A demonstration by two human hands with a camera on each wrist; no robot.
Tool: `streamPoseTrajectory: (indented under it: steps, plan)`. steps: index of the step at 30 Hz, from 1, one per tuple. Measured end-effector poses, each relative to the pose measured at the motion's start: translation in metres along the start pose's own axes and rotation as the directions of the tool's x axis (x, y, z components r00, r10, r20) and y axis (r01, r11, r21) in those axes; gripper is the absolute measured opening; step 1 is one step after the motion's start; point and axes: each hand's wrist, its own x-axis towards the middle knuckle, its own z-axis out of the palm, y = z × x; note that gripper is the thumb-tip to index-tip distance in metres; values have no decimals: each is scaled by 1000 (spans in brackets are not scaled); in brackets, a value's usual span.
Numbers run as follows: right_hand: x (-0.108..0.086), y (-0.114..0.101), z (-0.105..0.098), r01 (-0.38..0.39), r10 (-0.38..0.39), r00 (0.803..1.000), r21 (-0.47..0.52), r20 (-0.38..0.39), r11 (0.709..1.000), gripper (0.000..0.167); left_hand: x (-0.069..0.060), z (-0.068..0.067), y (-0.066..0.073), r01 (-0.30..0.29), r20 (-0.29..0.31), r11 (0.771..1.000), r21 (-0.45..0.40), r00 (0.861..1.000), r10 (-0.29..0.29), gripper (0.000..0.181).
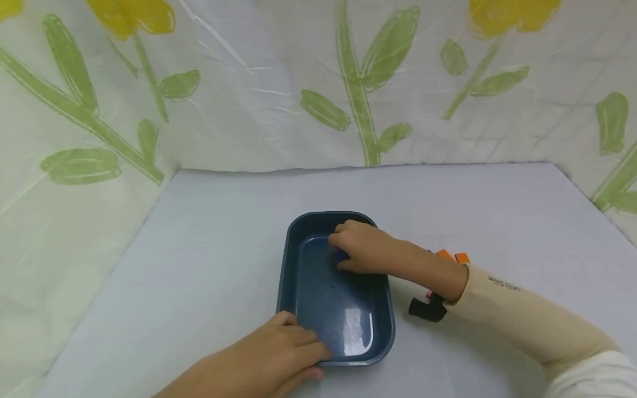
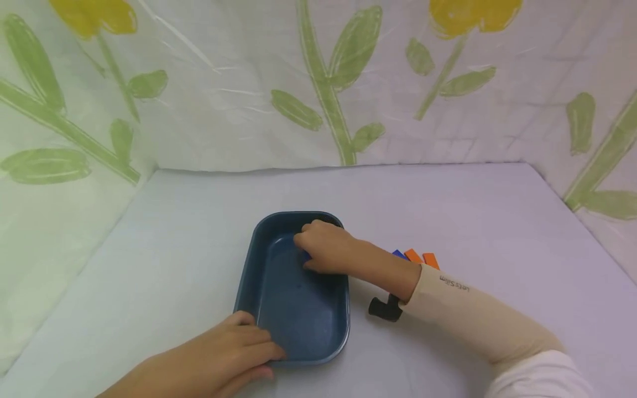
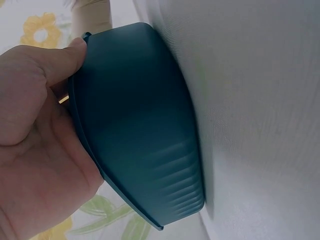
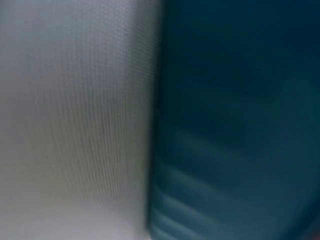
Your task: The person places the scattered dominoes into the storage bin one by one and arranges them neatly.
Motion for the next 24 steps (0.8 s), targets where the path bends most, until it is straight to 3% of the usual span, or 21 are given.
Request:
streamPoseTrajectory:
  steps: [5,12,24]
  plan:
    - [9,-2,6,42,-42,999,35,13,999,21,0,0,0,-11,-9,1000,16,1000,11,19]
    - [20,-2,11,79,-78,997,69,-19,994,19,0,0,0,-3,-4,1000,17,1000,3,20]
    - [39,-4,20,137,-132,990,99,-58,986,19,-1,1,-1,-36,-48,998,42,998,38,19]
